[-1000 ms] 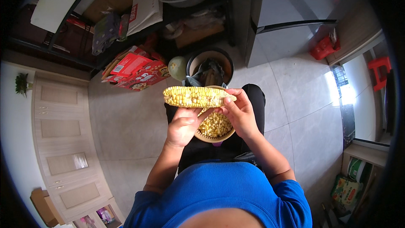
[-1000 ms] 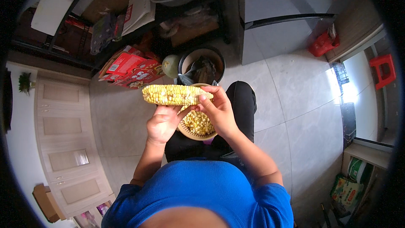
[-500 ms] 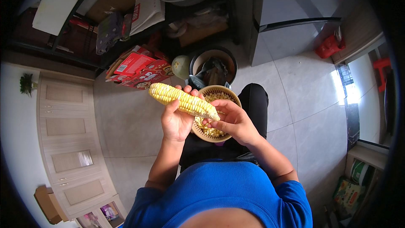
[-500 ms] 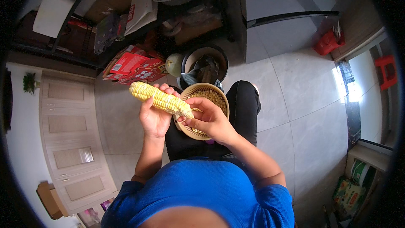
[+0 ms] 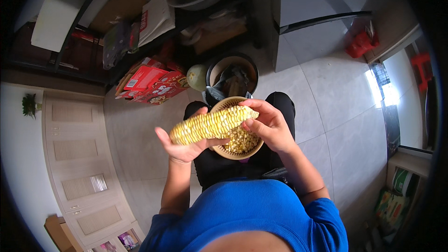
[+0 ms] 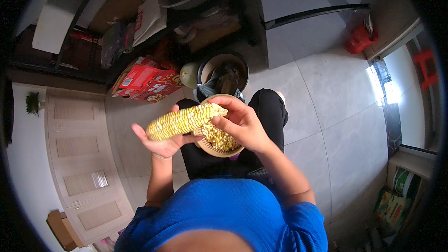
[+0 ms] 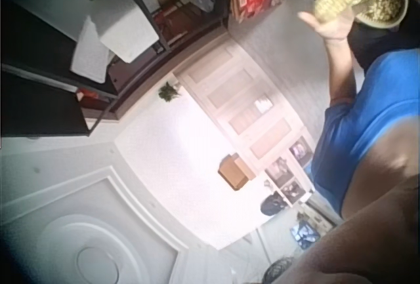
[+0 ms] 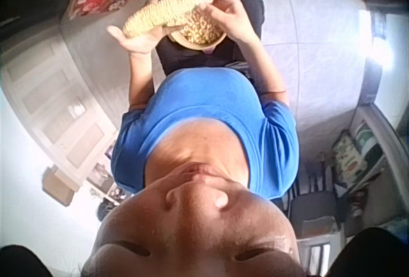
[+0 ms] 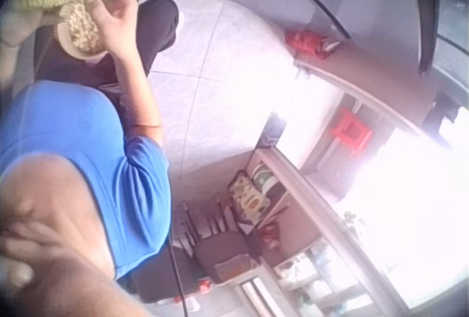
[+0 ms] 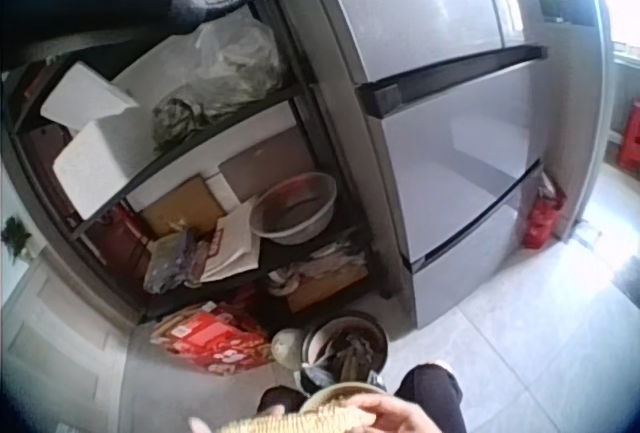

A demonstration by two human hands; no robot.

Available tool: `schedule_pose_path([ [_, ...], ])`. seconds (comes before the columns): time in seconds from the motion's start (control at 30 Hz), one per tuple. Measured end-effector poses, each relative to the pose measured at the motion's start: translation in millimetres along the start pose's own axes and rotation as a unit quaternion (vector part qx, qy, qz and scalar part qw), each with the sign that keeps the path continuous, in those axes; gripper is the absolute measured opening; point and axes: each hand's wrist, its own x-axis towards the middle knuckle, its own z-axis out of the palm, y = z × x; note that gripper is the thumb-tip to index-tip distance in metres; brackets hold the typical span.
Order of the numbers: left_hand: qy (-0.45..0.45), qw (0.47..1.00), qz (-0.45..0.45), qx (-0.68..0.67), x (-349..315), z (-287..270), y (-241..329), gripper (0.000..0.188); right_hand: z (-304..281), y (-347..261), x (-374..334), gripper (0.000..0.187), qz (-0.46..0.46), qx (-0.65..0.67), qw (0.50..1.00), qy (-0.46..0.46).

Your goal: The person sits on the floor and removes corn kernels from a cob by hand, placing them into a bowl. They retrieve a second corn cob from a nearby shelf and continue the process of stripping the kernels.

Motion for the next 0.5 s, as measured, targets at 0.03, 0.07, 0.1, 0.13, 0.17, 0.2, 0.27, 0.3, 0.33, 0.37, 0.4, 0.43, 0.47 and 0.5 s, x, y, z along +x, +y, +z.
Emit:
schedule_pose_path([
  [0.03, 0.005, 0.998, -0.055, -0.003, -7.5, -6.1, 11.0, 0.108, -2.3, -1.8, 0.8, 0.035, -0.001, -0.021, 1.000, -0.011],
  [0.07, 0.023, 0.991, -0.109, 0.067, -13.5, -18.8, 20.3, 0.106, -5.4, -2.7, 1.9, 0.035, -0.001, -0.044, 0.999, -0.022],
  [0.1, 0.040, 0.976, -0.162, 0.137, -18.0, -29.5, 25.4, 0.104, -8.7, -3.0, 2.2, 0.036, -0.001, -0.066, 0.997, -0.033],
  [0.13, 0.092, 0.941, -0.194, 0.262, -10.9, -19.6, 21.1, 0.095, -14.9, -1.0, 2.6, 0.035, 0.015, -0.102, 0.993, -0.056],
  [0.17, 0.104, 0.926, -0.167, 0.322, -5.0, -15.2, 6.6, 0.075, -16.5, 2.5, 3.5, 0.035, 0.034, -0.101, 0.993, -0.051],
  [0.2, 0.130, 0.908, -0.205, 0.342, -2.7, -14.5, -2.6, 0.065, -17.4, 6.0, 4.9, 0.034, 0.053, -0.100, 0.993, -0.045],
  [0.27, 0.208, 0.879, -0.208, 0.375, 3.1, -8.5, -22.3, 0.044, -19.1, 15.4, 9.3, 0.035, 0.033, -0.103, 0.994, -0.021],
  [0.3, 0.220, 0.886, -0.211, 0.349, 0.3, -13.4, -25.4, 0.042, -20.3, 17.6, 8.3, 0.036, 0.038, -0.088, 0.995, -0.012],
  [0.33, 0.211, 0.893, -0.199, 0.344, -2.2, -16.4, -27.7, 0.041, -21.1, 19.2, 5.9, 0.036, 0.043, -0.074, 0.996, -0.001],
  [0.37, 0.202, 0.899, -0.186, 0.340, -3.7, -17.5, -29.7, 0.040, -22.1, 21.4, 3.9, 0.037, 0.047, -0.059, 0.997, 0.010],
  [0.4, 0.211, 0.877, -0.152, 0.403, -2.9, -17.1, -32.4, 0.040, -24.2, 26.2, 3.4, 0.040, 0.050, -0.064, 0.997, 0.016],
  [0.43, 0.221, 0.850, -0.117, 0.463, -2.2, -15.2, -36.8, 0.040, -23.8, 25.9, 2.3, 0.040, 0.054, -0.060, 0.997, 0.011],
  [0.47, 0.229, 0.819, -0.081, 0.520, -1.6, -13.5, -39.2, 0.040, -22.7, 24.4, 1.5, 0.040, 0.057, -0.056, 0.997, 0.005],
  [0.5, 0.224, 0.808, -0.067, 0.541, -1.1, -11.6, -39.6, 0.040, -21.2, 22.3, 0.6, 0.040, 0.061, -0.052, 0.997, -0.001],
])
